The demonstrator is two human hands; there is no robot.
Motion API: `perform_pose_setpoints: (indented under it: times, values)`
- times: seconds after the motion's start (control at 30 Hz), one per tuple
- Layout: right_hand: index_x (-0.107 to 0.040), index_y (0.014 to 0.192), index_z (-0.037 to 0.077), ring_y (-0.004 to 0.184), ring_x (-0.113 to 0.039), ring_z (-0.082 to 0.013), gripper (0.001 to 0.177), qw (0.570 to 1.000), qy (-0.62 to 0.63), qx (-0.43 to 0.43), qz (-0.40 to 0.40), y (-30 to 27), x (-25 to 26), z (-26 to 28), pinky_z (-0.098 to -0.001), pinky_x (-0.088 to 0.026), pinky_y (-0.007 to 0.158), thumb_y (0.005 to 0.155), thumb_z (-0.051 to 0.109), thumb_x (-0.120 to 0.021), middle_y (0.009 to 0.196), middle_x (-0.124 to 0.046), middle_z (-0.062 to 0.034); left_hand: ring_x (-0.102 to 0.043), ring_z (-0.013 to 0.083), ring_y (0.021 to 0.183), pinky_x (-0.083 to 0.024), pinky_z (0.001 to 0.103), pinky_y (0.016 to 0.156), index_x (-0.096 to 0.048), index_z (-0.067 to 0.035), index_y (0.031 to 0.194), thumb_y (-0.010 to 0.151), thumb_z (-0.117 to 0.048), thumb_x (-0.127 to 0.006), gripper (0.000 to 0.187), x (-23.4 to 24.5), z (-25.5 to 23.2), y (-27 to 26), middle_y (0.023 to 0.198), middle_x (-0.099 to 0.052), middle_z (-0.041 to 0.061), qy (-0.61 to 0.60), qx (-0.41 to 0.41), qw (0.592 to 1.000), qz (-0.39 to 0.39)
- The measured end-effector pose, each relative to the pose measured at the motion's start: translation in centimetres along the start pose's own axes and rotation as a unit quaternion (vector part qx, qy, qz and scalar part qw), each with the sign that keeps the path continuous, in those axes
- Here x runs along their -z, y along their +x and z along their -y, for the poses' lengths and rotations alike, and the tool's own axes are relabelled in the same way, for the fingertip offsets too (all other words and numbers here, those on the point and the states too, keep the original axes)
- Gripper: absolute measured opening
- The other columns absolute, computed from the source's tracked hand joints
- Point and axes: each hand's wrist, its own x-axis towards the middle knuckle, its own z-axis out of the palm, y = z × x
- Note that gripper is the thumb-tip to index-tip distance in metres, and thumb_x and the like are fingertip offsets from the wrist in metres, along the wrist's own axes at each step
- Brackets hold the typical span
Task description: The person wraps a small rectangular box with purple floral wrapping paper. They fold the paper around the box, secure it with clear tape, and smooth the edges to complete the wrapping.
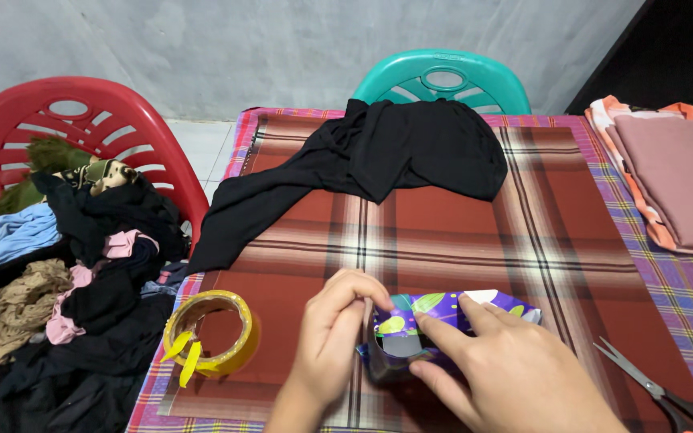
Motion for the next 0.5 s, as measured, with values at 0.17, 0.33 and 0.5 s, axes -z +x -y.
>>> perform_pose_setpoints:
  times: [0.17, 0.33, 0.5]
  values:
    - [-0.063, 0.140, 0.025, 0.092, -0.074, -0.0342, 0.058, 0.996, 0.025, -0.035, 0.074, 0.0, 0.8, 0.1, -0.0471, -0.059, 0.081, 0.093, 0.059, -0.064, 0.118, -0.068, -0.0158, -0.073, 0.0243, 0.099, -0.034, 0.054, 0.116, -0.072, -0.005, 0.100, 0.089, -0.016, -0.063, 0.018, 0.3, -4.7, -0.9, 0.096, -0.074, 0.007, 0.242, -0.056, 0.966, 0.070]
    - [-0.066, 0.135, 0.019, 0.091, -0.073, -0.0352, 0.059, 0.998, 0.060, 0.003, 0.031, 0.1, 2.2, -0.2, -0.0475, -0.058, 0.080, 0.079, 0.039, -0.075, 0.113, -0.070, -0.0161, -0.069, 0.0284, 0.097, -0.030, 0.061, 0.113, -0.070, -0.002, 0.095, 0.078, -0.037, -0.078, 0.040, -1.1, -5.6, -0.1, 0.092, -0.071, 0.012, 0.355, -0.120, 0.919, 0.123]
    - [-0.070, 0.123, 0.013, 0.091, -0.073, -0.0353, 0.051, 0.994, 0.089, 0.069, 0.016, 0.6, 4.4, -1.2, -0.0478, -0.056, 0.080, 0.074, 0.028, -0.077, 0.103, -0.074, -0.0128, -0.069, 0.0267, 0.091, -0.028, 0.063, 0.115, -0.069, -0.006, 0.084, 0.078, -0.029, -0.078, 0.025, -0.9, -4.5, 0.0, 0.085, -0.070, 0.009, 0.407, -0.108, 0.890, 0.177]
